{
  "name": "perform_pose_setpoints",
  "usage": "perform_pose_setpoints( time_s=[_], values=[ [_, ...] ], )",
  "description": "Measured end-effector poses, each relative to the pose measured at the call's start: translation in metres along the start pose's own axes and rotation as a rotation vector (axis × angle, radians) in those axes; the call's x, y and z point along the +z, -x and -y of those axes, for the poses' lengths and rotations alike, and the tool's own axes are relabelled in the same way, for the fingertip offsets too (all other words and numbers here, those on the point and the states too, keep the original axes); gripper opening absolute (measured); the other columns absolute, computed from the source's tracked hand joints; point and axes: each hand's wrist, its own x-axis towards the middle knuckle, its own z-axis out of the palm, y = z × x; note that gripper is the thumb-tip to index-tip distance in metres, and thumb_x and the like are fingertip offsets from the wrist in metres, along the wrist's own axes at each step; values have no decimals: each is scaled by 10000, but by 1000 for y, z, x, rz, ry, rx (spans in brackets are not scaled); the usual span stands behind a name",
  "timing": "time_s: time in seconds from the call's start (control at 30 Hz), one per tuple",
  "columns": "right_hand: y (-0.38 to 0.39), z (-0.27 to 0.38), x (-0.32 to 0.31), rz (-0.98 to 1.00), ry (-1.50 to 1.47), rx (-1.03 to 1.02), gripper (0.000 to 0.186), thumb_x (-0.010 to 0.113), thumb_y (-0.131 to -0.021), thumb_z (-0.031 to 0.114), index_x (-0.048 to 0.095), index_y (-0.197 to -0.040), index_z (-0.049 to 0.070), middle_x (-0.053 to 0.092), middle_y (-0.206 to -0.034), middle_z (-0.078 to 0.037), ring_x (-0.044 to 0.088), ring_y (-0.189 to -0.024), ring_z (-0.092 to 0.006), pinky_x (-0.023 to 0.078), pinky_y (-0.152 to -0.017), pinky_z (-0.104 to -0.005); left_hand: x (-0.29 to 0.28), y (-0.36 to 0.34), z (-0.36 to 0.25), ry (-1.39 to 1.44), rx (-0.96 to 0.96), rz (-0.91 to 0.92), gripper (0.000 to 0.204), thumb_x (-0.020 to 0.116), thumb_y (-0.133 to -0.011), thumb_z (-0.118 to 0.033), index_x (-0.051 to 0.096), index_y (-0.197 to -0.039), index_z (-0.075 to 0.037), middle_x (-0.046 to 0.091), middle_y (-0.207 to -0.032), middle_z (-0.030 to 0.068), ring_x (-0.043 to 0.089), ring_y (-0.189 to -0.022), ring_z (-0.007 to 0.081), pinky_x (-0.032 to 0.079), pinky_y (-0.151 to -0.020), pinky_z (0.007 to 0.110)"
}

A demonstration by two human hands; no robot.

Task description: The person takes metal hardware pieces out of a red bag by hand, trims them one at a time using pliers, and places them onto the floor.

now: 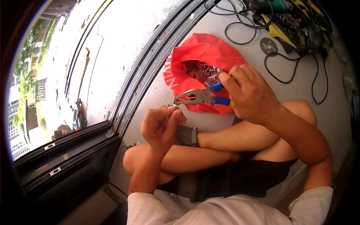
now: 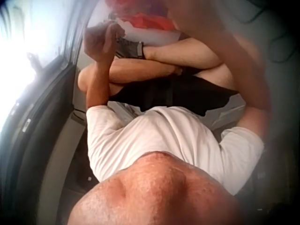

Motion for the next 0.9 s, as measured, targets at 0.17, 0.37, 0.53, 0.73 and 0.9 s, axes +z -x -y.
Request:
perform_pose_setpoints(
  time_s=[0.17,0.37,0.53,0.73,0.9],
  values=[
    [3,2,-3,33,26,0,301,599,-853,92,619,-1138,-2,568,-922,-124,584,-822,-287,503,-728,-411,0,1,-7,17,-57,2,162,647,-932,160,560,-1019,54,695,-801,144,664,-702,142,560,-632,277],
    [5,1,-3,35,-33,0,423,652,-709,-15,585,-1127,-9,527,-892,-127,573,-766,-319,502,-662,-424,-3,0,-7,10,-35,28,151,653,-931,158,556,-987,56,691,-812,140,652,-682,131,550,-613,270],
    [8,-3,0,31,-39,-5,432,665,-696,-22,586,-1120,-1,533,-874,-117,583,-747,-312,501,-636,-422,-2,-4,-9,-67,-66,45,136,643,-937,153,557,-977,55,682,-792,126,642,-652,119,544,-610,271],
    [8,-6,-3,35,-88,-37,406,678,-711,-16,588,-1106,12,545,-867,-117,604,-705,-328,507,-631,-432,-19,-15,-19,61,-176,18,84,614,-976,114,560,-978,49,667,-737,115,624,-603,119,496,-595,236],
    [1,-2,0,-14,-23,83,291,685,-786,49,609,-1066,34,578,-883,-128,643,-777,-329,542,-650,-426,-22,-17,-19,116,-242,-55,75,627,-1005,31,555,-987,20,668,-732,111,636,-579,138,489,-555,245]
  ],
)
